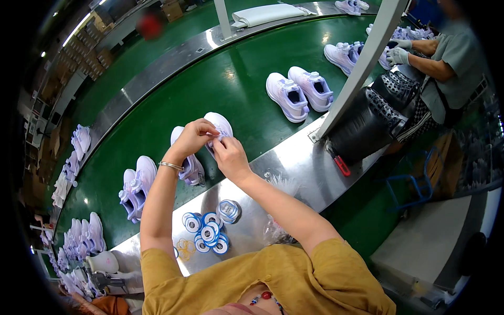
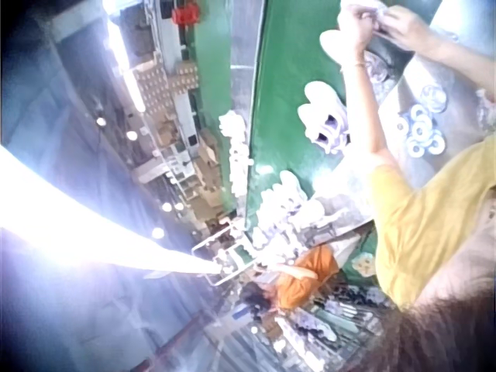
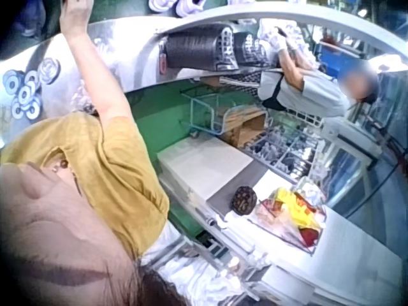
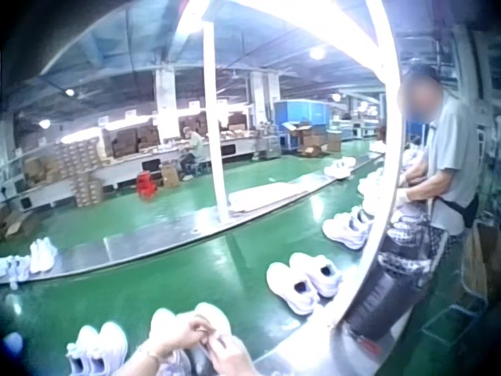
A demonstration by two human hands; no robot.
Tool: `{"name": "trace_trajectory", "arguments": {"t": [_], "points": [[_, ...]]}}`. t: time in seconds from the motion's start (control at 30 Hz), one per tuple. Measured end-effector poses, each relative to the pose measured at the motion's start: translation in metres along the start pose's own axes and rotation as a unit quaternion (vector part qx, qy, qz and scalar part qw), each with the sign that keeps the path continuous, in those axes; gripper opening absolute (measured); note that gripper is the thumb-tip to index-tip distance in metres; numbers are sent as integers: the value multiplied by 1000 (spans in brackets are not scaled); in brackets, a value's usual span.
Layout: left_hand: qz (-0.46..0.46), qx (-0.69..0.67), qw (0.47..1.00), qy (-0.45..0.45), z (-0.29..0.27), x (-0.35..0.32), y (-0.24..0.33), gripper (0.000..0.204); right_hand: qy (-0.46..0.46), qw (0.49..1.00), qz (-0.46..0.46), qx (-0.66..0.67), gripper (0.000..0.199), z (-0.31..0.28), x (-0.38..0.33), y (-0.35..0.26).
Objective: The person attaches small circular tags to white sneakers on a moving conveyor belt. They pick up a tag, place it on the tongue of a shoe, and secure it with a rubber band before moving to the next pair.
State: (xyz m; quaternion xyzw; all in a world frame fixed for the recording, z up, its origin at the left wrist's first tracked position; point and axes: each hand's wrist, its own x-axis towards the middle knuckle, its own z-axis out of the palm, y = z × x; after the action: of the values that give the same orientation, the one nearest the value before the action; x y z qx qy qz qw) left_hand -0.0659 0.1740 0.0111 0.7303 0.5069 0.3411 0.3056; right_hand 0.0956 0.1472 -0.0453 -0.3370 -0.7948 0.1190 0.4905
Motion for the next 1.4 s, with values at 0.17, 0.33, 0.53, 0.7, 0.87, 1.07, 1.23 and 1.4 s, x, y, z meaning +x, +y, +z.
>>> {"name": "trace_trajectory", "arguments": {"t": [0.17,0.33,0.53,0.7,0.87,1.07,1.23,1.4], "points": [[-151,269,949,69,14,10,24,38,1,1000,-8,-18,19,-4,4,2],[-32,159,987,-8,-16,-16,-9,33,-2,1000,-6,9,19,12,-2,-14],[-186,292,937,42,-10,-10,19,42,-21,1000,-6,-16,18,16,1,-22],[-88,238,967,-6,-17,-18,9,28,-3,1000,-4,12,18,21,-3,-26],[-34,178,983,1,-27,-27,6,24,3,1000,0,12,18,22,-3,-32],[-102,313,944,22,-14,-30,7,31,0,1000,1,28,17,28,-4,-37],[12,162,987,9,-33,-46,-1,24,9,999,1,32,16,33,-4,-44],[-62,143,968,195,-34,-70,8,22,-18,995,28,98,19,23,5,-56]]}}
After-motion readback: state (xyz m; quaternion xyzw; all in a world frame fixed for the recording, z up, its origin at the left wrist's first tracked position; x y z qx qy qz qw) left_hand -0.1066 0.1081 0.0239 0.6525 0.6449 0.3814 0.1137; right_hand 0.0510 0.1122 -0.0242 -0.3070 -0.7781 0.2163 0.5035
